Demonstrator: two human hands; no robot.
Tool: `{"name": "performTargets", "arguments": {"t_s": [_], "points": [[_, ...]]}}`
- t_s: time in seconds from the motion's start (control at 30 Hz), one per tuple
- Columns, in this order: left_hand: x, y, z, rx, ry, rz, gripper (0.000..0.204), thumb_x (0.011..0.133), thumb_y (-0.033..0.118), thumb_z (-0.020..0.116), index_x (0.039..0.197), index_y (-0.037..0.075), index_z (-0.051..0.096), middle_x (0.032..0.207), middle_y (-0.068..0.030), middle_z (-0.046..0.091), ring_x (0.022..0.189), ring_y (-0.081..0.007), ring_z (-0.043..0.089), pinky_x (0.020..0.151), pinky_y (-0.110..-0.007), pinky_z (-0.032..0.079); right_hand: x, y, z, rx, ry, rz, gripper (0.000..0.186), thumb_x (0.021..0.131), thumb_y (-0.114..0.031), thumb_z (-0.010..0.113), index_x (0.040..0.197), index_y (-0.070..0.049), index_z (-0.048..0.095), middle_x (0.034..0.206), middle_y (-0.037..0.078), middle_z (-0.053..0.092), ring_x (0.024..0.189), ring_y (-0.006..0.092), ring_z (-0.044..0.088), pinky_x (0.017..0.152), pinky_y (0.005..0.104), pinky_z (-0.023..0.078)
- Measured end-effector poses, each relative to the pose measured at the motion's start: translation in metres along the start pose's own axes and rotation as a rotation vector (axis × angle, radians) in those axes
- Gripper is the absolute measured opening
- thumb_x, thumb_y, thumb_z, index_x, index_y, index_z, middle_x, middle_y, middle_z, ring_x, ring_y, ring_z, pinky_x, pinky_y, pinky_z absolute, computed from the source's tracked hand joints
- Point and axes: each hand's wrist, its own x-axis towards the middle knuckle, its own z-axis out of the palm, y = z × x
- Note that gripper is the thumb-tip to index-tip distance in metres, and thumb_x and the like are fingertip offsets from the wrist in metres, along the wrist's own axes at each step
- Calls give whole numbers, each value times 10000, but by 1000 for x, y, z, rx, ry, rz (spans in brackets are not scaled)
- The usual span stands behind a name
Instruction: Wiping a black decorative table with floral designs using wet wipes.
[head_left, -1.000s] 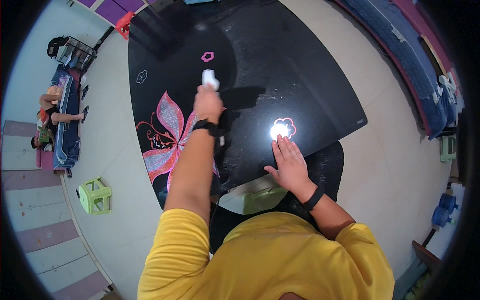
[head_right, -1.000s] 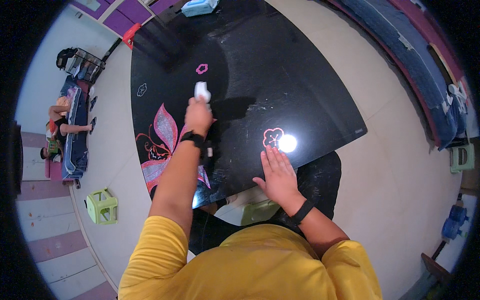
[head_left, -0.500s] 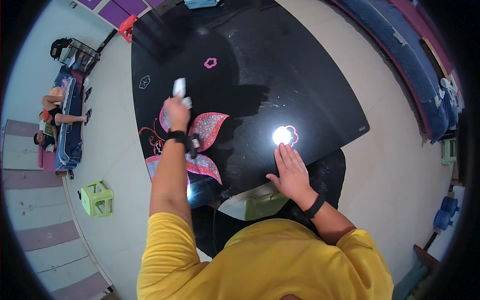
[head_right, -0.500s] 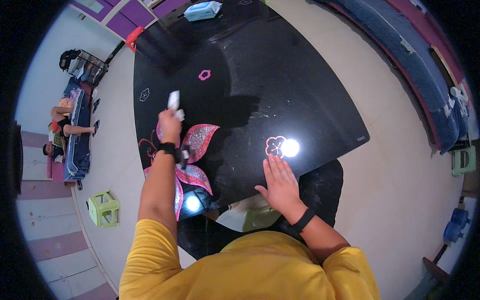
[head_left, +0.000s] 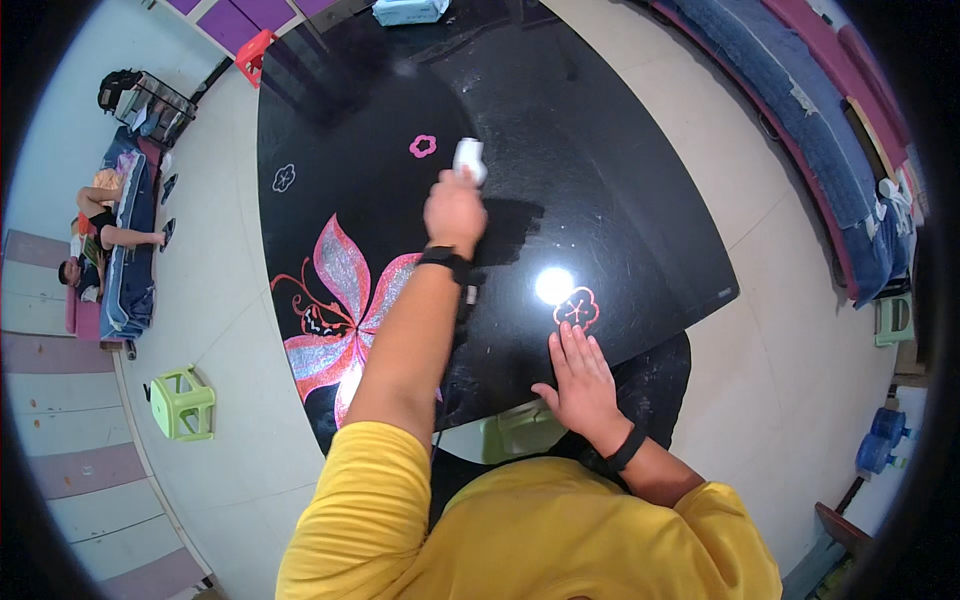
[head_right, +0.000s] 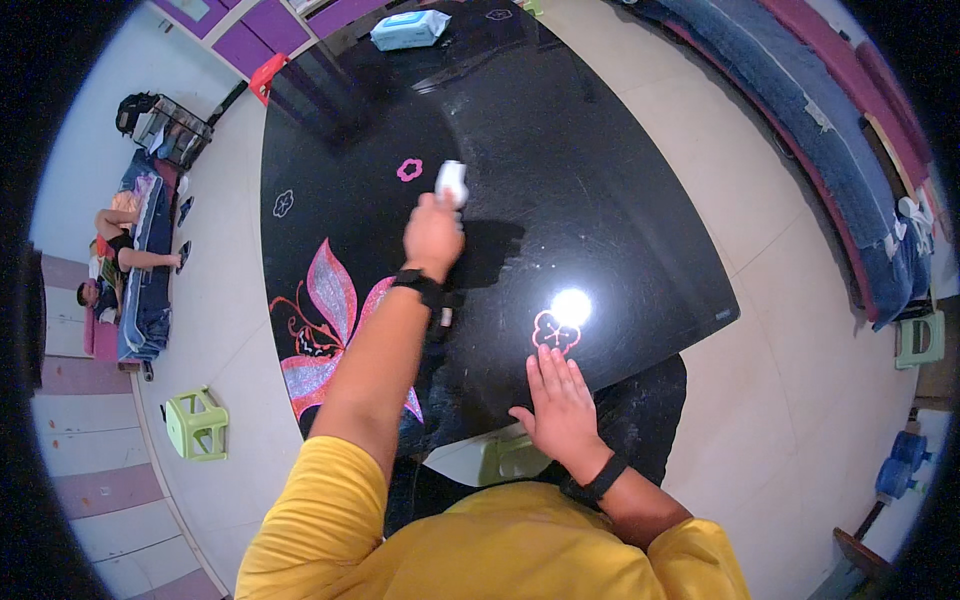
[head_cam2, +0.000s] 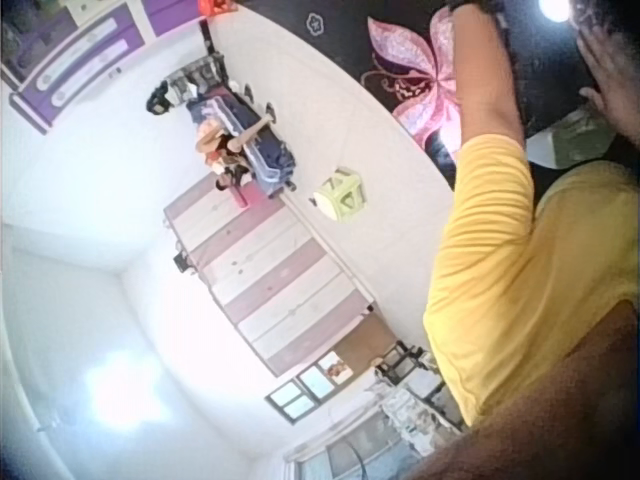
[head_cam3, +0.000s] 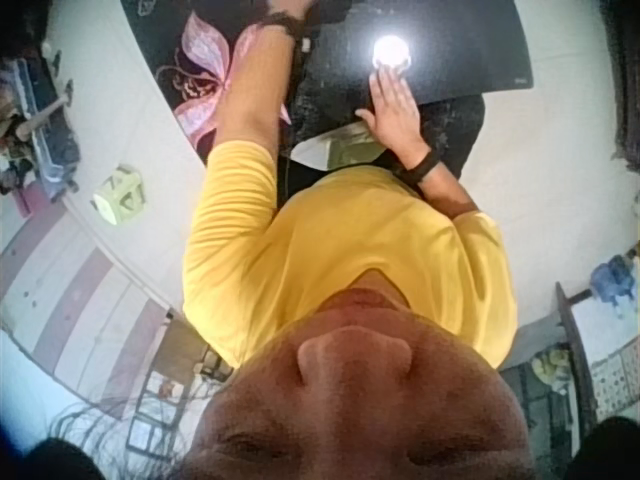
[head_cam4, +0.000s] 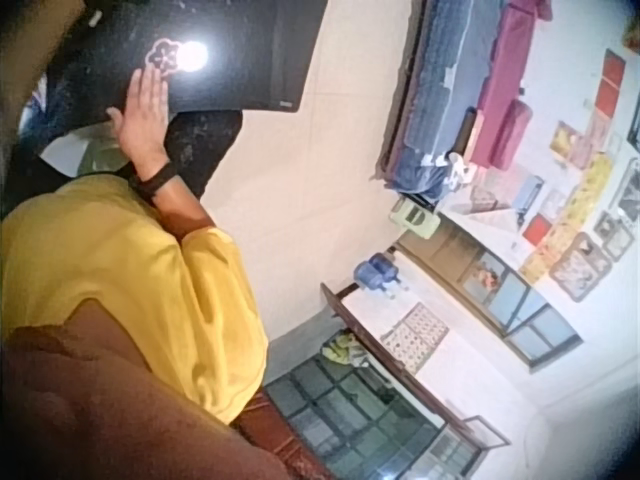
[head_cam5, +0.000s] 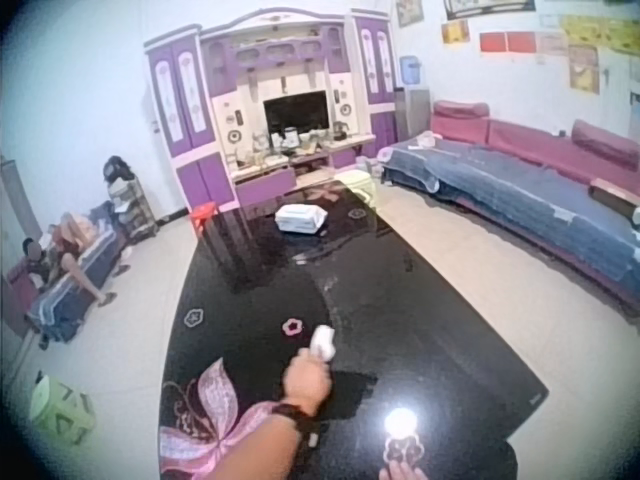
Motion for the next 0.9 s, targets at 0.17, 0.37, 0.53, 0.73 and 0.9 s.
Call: {"name": "performTargets", "arguments": {"t_s": [0.17, 0.37, 0.53, 0.73, 0.9], "points": [[-26, 79, -7, -358, -142, 223, 309, 824, 100, 586, 1130, 81, 613, 1012, -150, 557, 931, -321, 597, 789, -430, 503, -2, 2, 2, -23, 21, -8, 760, 795, -409, 656, 1353, 37, 394, 1424, 224, 365, 1341, 346, 334, 1113, 447, 247], [-47, 1, -20, -853, -53, 130, 186, 888, 82, 495, 905, -38, 637, 766, -109, 617, 720, -211, 588, 644, -351, 464, -2, 6, 2, -10, 30, -1, 749, 802, -410, 645, 1349, 40, 400, 1426, 227, 363, 1340, 342, 339, 1114, 441, 245], [-115, -160, -42, -221, 4, -163, 335, 889, 116, 498, 1202, 19, 570, 972, -227, 566, 857, -369, 597, 721, -438, 489, -1, 4, 2, -19, 41, -2, 754, 792, -405, 659, 1348, 36, 404, 1425, 227, 365, 1341, 339, 338, 1112, 439, 250], [-160, -67, -44, -15, -13, -101, 408, 878, 117, 511, 1255, -36, 484, 994, -193, 546, 861, -360, 582, 722, -437, 499, -2, 2, 4, -36, 63, -14, 752, 798, -417, 651, 1353, 27, 404, 1431, 214, 365, 1346, 325, 335, 1115, 428, 249], [-135, 59, -34, -122, -107, 42, 404, 856, 130, 553, 1225, -28, 509, 1004, -154, 549, 858, -316, 598, 726, -396, 517, -4, 2, 4, -59, 35, 8, 743, 810, -427, 637, 1356, 19, 405, 1436, 200, 365, 1350, 310, 334, 1120, 412, 242]]}}
